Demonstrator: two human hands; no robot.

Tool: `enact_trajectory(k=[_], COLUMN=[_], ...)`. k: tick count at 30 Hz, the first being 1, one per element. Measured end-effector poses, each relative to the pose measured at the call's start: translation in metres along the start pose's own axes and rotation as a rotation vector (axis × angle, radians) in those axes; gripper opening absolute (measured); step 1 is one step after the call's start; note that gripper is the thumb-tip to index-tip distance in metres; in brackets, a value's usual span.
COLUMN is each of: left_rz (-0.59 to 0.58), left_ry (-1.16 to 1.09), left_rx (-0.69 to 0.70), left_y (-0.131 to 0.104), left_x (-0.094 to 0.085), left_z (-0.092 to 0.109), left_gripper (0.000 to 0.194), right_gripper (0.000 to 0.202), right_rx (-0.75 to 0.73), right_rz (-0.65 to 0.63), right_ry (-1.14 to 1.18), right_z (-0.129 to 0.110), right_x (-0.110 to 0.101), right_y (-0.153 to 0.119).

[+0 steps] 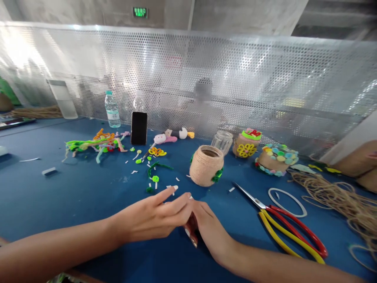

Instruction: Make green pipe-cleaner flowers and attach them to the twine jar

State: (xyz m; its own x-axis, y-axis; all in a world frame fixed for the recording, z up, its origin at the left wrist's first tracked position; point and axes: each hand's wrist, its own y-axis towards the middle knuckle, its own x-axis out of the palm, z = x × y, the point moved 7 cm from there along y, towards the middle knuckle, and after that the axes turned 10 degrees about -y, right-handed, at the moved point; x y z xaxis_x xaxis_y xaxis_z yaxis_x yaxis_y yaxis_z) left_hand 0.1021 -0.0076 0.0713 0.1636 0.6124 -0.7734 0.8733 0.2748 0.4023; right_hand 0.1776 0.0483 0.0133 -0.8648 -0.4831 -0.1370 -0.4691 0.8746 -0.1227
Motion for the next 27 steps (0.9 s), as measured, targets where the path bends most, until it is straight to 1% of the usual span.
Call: enact_trajectory(k=[3,5,7,8,9,10,11,13,14,16,17,18,20,23,25,27], left_rz=[-0.057,-0.077,-0.079,-0.056,-0.020,0.022,0.088,0.103,0.092,0.082,0.070,0.050,-0.001,-0.092,-0.143,-0.178], left_ry=[0.090,0.131,0.064,-0.039,-0.166,-0.302,-0.448,-0.495,-0.588,-0.613,-0.624,-0.638,-0.674,-0.729,-0.750,-0.755], left_rx=[0.090,0.148,0.175,0.124,0.022,-0.105,-0.319,-0.513,-0.648,-0.745,-0.778,-0.801,-0.820,-0.801,-0.782,-0.766], left_y=[0.004,0.006,0.008,0.008,0.007,0.004,-0.003,-0.020,-0.031,-0.048,-0.055,-0.060,-0.065,-0.062,-0.058,-0.057], left_x=[0.000,0.001,0.002,0.001,0.001,0.003,0.005,0.016,0.025,0.037,0.043,0.049,0.060,0.072,0.077,0.078], left_z=[0.011,0.021,0.025,0.020,0.008,-0.009,-0.035,-0.077,-0.100,-0.133,-0.144,-0.151,-0.152,-0.135,-0.126,-0.124], left_gripper=[0.038,0.040,0.037,0.034,0.030,0.026,0.022,0.024,0.022,0.020,0.018,0.018,0.018,0.015,0.013,0.015], right_gripper=[0.053,0.052,0.052,0.054,0.056,0.058,0.061,0.062,0.061,0.055,0.051,0.047,0.040,0.036,0.037,0.040], right_rx=[0.003,0.001,0.003,0.016,0.036,0.061,0.085,0.114,0.115,0.104,0.099,0.097,0.100,0.110,0.112,0.119], right_rz=[0.007,0.000,-0.012,-0.017,-0.023,-0.032,-0.041,-0.061,-0.074,-0.091,-0.094,-0.095,-0.090,-0.088,-0.084,-0.075], right_ry=[0.010,0.028,0.038,0.047,0.060,0.075,0.088,0.096,0.086,0.063,0.053,0.043,0.023,-0.007,-0.022,-0.029], right_z=[-0.003,-0.003,-0.003,-0.002,0.000,0.002,0.004,0.005,0.005,0.005,0.004,0.004,0.006,0.008,0.010,0.012], right_x=[0.000,0.000,0.000,0.000,0.001,0.001,0.002,0.004,0.005,0.006,0.007,0.007,0.007,0.008,0.008,0.008], right_y=[0.000,0.000,0.001,0.001,0.001,0.001,0.001,0.000,0.000,0.000,0.000,0.001,0.001,0.002,0.001,0.001])
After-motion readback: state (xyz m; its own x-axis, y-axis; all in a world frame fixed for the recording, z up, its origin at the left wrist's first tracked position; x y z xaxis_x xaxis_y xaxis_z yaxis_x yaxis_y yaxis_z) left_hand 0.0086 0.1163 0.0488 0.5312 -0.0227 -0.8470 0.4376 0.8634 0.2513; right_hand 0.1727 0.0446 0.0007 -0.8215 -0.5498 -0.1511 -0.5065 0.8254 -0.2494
